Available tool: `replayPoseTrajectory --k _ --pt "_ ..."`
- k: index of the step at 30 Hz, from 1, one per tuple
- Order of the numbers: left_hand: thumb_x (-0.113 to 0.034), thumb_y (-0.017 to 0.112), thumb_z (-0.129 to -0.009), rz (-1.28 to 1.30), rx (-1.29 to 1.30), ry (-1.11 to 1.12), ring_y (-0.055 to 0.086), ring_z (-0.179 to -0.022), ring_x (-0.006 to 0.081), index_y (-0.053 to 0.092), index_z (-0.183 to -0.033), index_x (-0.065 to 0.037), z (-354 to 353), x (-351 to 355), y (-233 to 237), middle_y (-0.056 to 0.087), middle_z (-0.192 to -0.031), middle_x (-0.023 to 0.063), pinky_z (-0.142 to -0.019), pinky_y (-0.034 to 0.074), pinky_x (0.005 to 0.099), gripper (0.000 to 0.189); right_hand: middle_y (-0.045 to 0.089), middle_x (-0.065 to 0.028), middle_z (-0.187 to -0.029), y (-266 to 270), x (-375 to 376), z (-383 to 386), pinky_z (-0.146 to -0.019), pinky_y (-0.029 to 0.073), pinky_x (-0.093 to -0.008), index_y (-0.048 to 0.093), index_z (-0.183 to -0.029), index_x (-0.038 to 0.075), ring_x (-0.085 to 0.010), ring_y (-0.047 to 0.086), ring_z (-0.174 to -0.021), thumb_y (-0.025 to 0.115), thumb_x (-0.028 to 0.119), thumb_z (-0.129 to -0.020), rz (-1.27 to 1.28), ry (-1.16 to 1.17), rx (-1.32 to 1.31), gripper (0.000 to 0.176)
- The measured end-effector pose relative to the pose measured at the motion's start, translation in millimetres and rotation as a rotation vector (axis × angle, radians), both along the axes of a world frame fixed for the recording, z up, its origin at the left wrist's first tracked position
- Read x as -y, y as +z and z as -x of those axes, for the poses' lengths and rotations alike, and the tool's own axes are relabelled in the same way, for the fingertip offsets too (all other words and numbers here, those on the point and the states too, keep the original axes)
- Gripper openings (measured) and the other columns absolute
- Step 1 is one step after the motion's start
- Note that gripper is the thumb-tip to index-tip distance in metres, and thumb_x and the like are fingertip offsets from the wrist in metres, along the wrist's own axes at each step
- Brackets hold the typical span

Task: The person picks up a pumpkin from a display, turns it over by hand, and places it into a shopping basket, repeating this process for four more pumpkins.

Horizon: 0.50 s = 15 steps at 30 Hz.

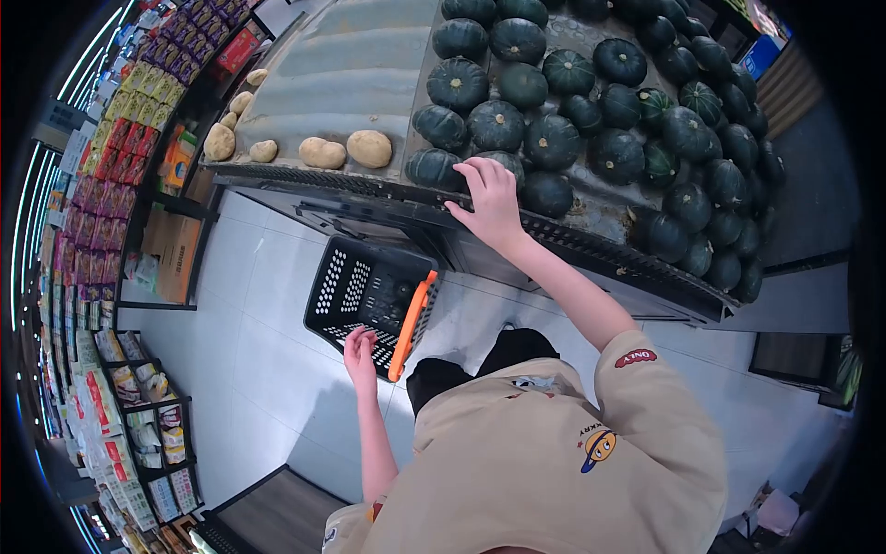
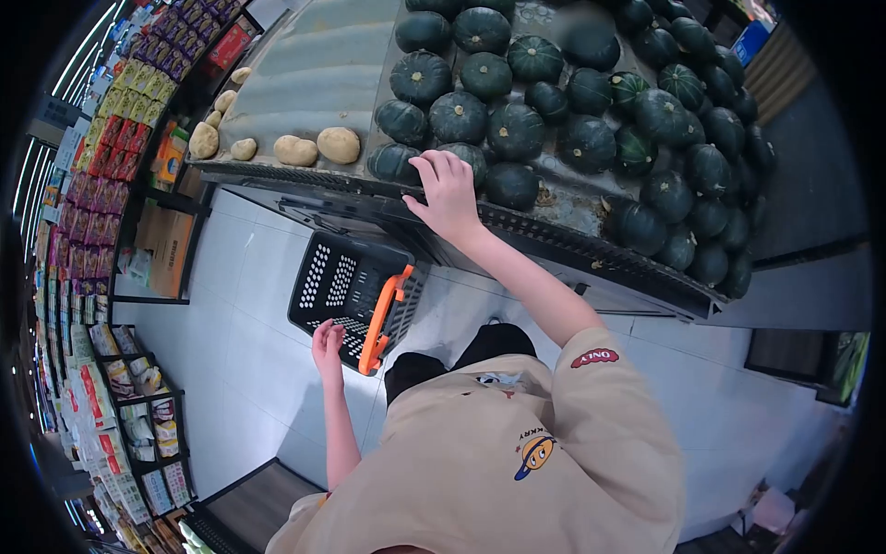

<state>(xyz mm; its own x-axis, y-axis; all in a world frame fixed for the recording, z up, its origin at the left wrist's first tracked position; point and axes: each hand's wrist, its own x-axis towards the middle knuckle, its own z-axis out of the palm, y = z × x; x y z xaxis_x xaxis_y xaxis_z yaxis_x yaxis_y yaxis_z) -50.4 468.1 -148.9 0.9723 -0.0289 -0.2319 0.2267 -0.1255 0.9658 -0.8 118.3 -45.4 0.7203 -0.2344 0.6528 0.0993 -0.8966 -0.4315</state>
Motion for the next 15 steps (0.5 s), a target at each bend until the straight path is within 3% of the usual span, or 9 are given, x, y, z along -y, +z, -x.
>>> replayPoseTrajectory --k 5,9,15 --pt "-0.007 0.046 -0.093 -0.003 0.167 -0.108 0.059 -0.094 0.0153 0.052 -0.114 0.0 -0.2 46.6 35.7 0.061 -0.099 0.0081 -0.085 0.047 0.0278 0.023 0.05 -0.0038 -0.107 1.0 -1.9 -22.6 -0.085 0.033 -0.0379 0.05 -0.113 0.01 -0.0208 0.047 -0.102 0.08 0.036 -0.056 0.153 -0.103 -0.114 0.07" --pt "-0.005 0.045 -0.092 0.023 0.197 -0.17 0.058 -0.094 0.0149 0.052 -0.115 0.0 -9.3 72.4 50.0 0.061 -0.098 0.0078 -0.086 0.046 0.0278 0.024 0.053 -0.0034 -0.091 -3.7 -1.6 -46.7 -0.082 0.035 -0.0376 0.05 -0.105 0.009 -0.0197 0.051 -0.088 0.079 0.039 -0.057 0.252 -0.205 -0.243 0.064" --pt "-0.003 0.047 -0.09 0.022 0.272 -0.315 0.058 -0.093 0.0146 0.052 -0.114 0.0 -49.9 122.8 68.6 0.062 -0.098 0.0085 -0.085 0.045 0.0265 0.025 0.053 -0.0029 -0.09 -12.2 2.9 -51.1 -0.077 0.037 -0.0347 0.051 -0.104 0.008 -0.0181 0.054 -0.085 0.079 0.037 -0.055 0.268 -0.109 -0.152 0.063"
